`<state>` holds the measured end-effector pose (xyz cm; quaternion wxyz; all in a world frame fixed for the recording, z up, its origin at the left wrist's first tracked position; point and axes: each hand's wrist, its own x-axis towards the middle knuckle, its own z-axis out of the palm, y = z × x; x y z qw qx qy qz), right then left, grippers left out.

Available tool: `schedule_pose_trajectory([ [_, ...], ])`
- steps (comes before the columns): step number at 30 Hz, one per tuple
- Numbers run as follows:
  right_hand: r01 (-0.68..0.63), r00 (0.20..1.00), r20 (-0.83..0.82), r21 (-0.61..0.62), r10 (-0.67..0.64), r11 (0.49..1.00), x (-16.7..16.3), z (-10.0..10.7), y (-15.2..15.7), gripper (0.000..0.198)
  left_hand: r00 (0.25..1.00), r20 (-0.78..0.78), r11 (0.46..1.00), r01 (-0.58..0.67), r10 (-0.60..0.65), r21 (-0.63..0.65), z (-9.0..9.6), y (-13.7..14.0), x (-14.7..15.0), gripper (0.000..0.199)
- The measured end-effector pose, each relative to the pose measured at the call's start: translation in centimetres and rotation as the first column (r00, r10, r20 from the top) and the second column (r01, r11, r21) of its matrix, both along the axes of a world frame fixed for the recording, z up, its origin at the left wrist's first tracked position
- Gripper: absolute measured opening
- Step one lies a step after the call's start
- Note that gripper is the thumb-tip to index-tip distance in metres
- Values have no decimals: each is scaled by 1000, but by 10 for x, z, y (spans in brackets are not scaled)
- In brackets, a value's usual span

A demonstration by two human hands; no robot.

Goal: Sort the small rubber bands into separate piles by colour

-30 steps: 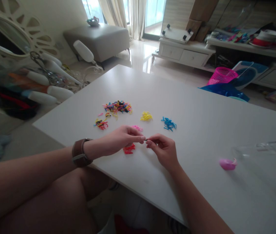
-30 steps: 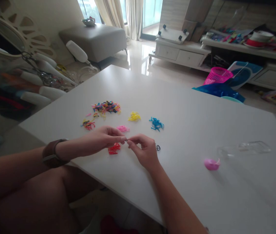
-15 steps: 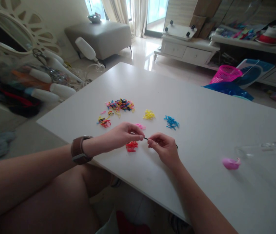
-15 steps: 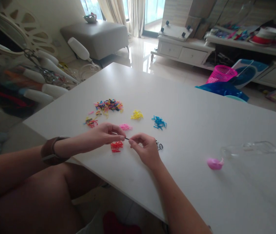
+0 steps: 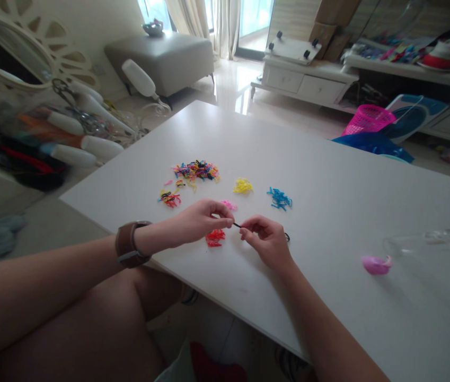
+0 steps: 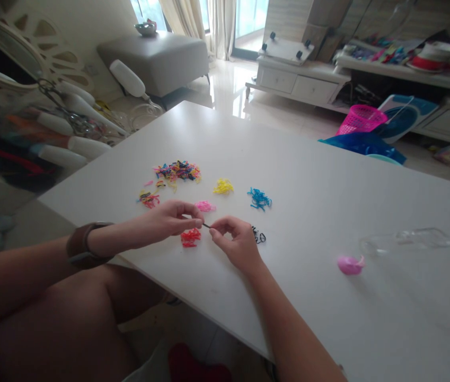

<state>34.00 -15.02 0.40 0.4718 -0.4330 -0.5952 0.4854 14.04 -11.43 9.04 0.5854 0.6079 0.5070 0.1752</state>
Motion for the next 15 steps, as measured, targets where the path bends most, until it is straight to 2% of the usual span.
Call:
schedule_pose_trajectory([
  [9,19,1000,0,-1,-19,1000,0,2,0,14,1000,10,1000,15,-14,-21,1,-1,1,23],
  [15,-33,997,-64,-32,31,999,4,5,3,21,998,47,999,49,-48,-15,-1,-4,1,23],
])
